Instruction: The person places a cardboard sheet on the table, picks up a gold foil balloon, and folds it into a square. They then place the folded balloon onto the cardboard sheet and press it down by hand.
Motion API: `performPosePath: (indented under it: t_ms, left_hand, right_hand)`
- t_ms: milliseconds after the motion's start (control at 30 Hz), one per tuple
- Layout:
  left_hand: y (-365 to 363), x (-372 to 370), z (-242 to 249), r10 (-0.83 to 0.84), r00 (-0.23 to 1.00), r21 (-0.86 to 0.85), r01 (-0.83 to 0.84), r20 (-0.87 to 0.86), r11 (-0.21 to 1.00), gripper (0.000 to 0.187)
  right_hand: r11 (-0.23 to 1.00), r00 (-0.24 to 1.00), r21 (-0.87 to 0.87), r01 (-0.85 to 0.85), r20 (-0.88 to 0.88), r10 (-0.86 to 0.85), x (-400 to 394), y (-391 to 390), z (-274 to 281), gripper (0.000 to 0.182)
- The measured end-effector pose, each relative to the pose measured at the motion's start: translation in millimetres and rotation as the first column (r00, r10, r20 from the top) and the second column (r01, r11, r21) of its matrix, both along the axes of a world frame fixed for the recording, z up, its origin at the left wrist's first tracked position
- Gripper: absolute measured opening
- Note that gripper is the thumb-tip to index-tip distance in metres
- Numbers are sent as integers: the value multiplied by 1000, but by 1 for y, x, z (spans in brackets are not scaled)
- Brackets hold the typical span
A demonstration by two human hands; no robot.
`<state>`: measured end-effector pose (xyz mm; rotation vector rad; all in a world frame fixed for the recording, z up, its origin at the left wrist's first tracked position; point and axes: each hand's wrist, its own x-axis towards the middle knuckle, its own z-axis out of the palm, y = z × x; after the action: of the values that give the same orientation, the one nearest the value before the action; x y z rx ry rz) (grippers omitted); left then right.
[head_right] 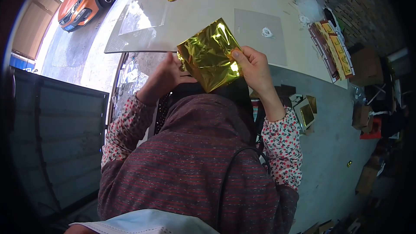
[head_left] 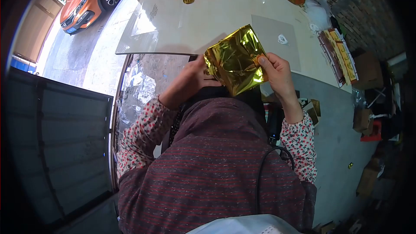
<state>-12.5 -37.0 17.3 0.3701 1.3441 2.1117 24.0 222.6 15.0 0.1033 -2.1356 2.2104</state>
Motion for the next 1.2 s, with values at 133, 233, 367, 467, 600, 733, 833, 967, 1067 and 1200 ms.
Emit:
performPosePath:
  t_ms: [133,233,367,467,600,733,833,967,1067,1200]
  left_hand:
    - [9,8,-3,65,995,55,-69,73,996,36]
    - [17,7,-2,122,992,31,-123,39,992,35]
    - [21,2,-10,208,978,85,-207,-4,975,28]
    - [20,5,-4,231,969,33,-228,-86,973,25]
    - [21,9,2,209,951,-111,-239,-228,965,24]
    - [22,13,3,180,932,-177,-244,-316,953,25]
    - [20,17,6,161,950,-170,-211,-268,962,28]
    - [23,23,12,166,965,-59,-181,-204,982,29]
    - [21,22,2,144,942,-124,-189,-304,974,23]
    - [20,18,-7,220,916,-67,-256,-335,964,18]
  right_hand:
    - [994,999,96,48,10,-49,6,-5,-1,23]
    - [997,998,29,68,8,-69,9,-11,-7,25]
    - [1000,995,9,13,95,-13,14,-4,-7,27]
    - [998,995,-46,45,87,-40,13,-6,3,28]
    - [992,995,-91,88,-32,-91,3,-13,3,27]
    - [994,995,-70,80,-55,-84,7,-19,1,25]
    - [993,988,-13,119,-94,-120,8,-18,-2,24]
    - [987,978,-29,156,-136,-159,5,-22,-5,25]
    - [992,985,-19,127,-114,-128,7,-24,-6,26]
    - [979,974,-136,152,-148,-172,15,-37,8,28]
